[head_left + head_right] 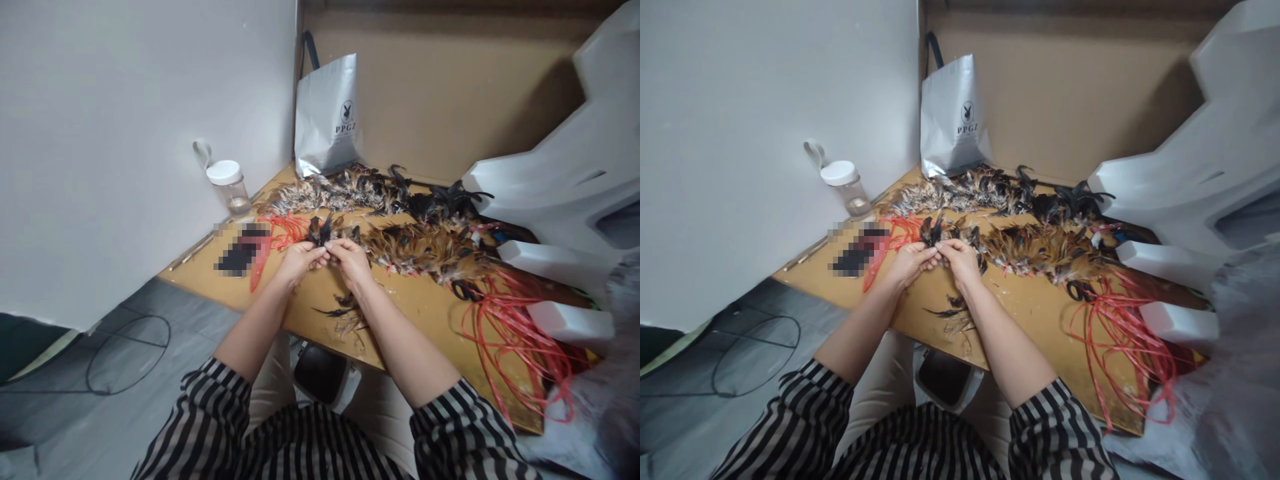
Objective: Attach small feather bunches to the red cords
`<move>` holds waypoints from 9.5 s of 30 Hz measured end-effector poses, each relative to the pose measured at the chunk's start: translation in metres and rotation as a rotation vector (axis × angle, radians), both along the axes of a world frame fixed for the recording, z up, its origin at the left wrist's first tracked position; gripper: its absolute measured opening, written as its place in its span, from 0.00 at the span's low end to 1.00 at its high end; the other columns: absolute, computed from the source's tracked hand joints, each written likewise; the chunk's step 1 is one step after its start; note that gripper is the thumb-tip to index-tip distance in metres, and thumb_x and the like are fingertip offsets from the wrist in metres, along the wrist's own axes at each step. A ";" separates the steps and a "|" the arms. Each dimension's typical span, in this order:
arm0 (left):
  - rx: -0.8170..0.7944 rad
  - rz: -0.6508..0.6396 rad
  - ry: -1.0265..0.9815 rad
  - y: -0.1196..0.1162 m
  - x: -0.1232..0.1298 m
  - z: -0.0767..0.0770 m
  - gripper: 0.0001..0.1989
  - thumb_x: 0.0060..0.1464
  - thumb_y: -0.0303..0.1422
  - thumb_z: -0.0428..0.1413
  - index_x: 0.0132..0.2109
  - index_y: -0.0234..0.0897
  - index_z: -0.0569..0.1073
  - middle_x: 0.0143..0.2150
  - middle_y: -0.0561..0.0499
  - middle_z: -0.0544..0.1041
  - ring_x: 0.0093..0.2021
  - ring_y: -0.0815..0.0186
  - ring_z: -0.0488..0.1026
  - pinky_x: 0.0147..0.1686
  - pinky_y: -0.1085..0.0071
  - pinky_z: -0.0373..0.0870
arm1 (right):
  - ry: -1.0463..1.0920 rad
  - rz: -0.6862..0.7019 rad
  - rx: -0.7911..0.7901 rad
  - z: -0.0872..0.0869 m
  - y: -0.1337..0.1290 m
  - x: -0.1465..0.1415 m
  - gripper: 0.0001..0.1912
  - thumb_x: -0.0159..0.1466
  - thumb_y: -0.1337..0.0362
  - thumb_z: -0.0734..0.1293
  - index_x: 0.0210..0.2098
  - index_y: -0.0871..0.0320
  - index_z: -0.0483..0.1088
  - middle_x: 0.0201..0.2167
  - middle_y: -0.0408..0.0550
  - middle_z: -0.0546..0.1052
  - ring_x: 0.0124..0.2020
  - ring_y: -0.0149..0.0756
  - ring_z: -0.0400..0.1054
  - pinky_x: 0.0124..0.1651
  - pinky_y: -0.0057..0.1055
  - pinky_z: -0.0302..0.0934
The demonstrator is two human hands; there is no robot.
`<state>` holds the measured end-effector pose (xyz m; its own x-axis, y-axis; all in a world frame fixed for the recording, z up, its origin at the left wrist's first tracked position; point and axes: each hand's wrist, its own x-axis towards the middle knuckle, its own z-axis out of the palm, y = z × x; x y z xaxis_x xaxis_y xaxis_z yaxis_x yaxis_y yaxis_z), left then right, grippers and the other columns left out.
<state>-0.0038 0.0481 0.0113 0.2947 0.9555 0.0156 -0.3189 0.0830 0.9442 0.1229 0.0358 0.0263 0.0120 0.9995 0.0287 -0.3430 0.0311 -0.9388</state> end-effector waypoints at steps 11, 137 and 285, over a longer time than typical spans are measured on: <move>0.069 0.229 -0.069 0.002 -0.006 0.005 0.10 0.42 0.34 0.60 0.28 0.29 0.73 0.22 0.51 0.73 0.19 0.77 0.65 0.20 0.81 0.60 | -0.232 -0.138 0.130 -0.001 0.006 0.005 0.12 0.49 0.56 0.67 0.25 0.60 0.69 0.14 0.37 0.65 0.15 0.24 0.54 0.21 0.24 0.50; 0.097 -0.057 0.207 -0.007 0.007 -0.001 0.13 0.42 0.36 0.58 0.31 0.27 0.74 0.25 0.44 0.76 0.22 0.71 0.70 0.24 0.75 0.66 | -0.373 0.001 0.079 0.004 0.005 0.012 0.20 0.44 0.58 0.70 0.12 0.59 0.54 0.09 0.34 0.57 0.14 0.21 0.49 0.18 0.23 0.42; 0.203 0.279 0.104 -0.004 0.009 0.004 0.10 0.42 0.36 0.59 0.27 0.31 0.73 0.23 0.49 0.75 0.21 0.74 0.69 0.25 0.76 0.67 | -0.091 -0.080 -0.080 0.004 0.006 0.005 0.17 0.43 0.53 0.71 0.18 0.59 0.63 0.11 0.37 0.63 0.13 0.22 0.52 0.17 0.22 0.45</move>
